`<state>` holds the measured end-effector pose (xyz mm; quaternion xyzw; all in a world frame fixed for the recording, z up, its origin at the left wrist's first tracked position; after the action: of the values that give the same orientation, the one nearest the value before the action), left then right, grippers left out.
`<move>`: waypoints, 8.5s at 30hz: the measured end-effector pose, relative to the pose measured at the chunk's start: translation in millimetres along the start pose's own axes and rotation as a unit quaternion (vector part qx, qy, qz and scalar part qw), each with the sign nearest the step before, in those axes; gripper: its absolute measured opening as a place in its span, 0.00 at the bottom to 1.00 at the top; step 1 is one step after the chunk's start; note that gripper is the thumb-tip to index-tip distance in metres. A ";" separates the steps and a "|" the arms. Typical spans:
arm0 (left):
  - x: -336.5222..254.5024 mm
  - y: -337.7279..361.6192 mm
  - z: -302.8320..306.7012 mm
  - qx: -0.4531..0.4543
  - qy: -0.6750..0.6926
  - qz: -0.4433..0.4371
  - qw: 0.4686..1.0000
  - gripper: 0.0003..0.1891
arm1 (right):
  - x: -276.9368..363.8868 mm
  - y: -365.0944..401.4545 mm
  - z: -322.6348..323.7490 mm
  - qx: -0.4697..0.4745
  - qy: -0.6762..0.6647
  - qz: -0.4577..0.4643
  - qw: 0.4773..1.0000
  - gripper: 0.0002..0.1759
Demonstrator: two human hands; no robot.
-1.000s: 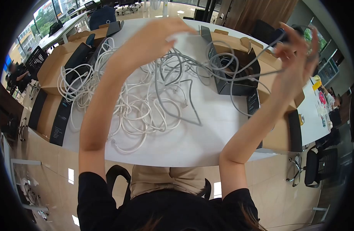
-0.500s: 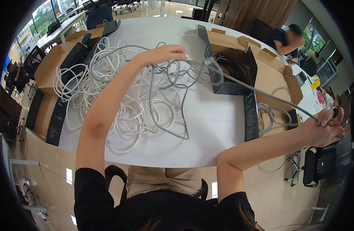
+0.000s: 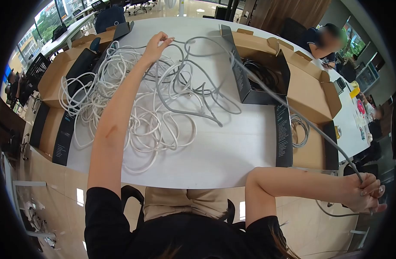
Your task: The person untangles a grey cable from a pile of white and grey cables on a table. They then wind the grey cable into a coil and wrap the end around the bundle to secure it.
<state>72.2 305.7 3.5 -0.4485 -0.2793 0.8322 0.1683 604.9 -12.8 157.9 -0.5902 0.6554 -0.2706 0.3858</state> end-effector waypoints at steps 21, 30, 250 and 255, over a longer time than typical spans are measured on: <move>-98.9 8.5 -35.6 0.154 -0.256 -0.197 0.934 0.17 | -70.7 33.1 -39.6 -0.146 0.099 0.070 0.982 0.11; -56.9 -7.9 -17.3 0.005 -0.434 -0.151 0.888 0.12 | -62.2 33.0 -42.9 -0.158 0.162 0.113 0.967 0.13; -236.2 104.5 21.6 0.235 -0.058 -0.076 0.967 0.14 | -138.5 156.4 -204.0 0.205 0.109 -0.479 0.846 0.19; -204.3 85.8 28.5 0.186 -0.034 -0.001 0.982 0.08 | -151.4 170.9 -207.4 0.288 0.085 -0.509 0.807 0.26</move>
<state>156.2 120.8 96.6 -0.3803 -0.1258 0.8843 0.2397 338.1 141.8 162.9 -0.6758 0.1834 -0.6534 0.2877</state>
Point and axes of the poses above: each hand's wrist, its own y-axis away from the middle knuckle, its own z-axis out of the back of the hand, x = y × z, the point moved 3 cm from there along -y, towards the middle knuckle, and after that the axes turned 2 degrees about x, right-handed, at the moved point
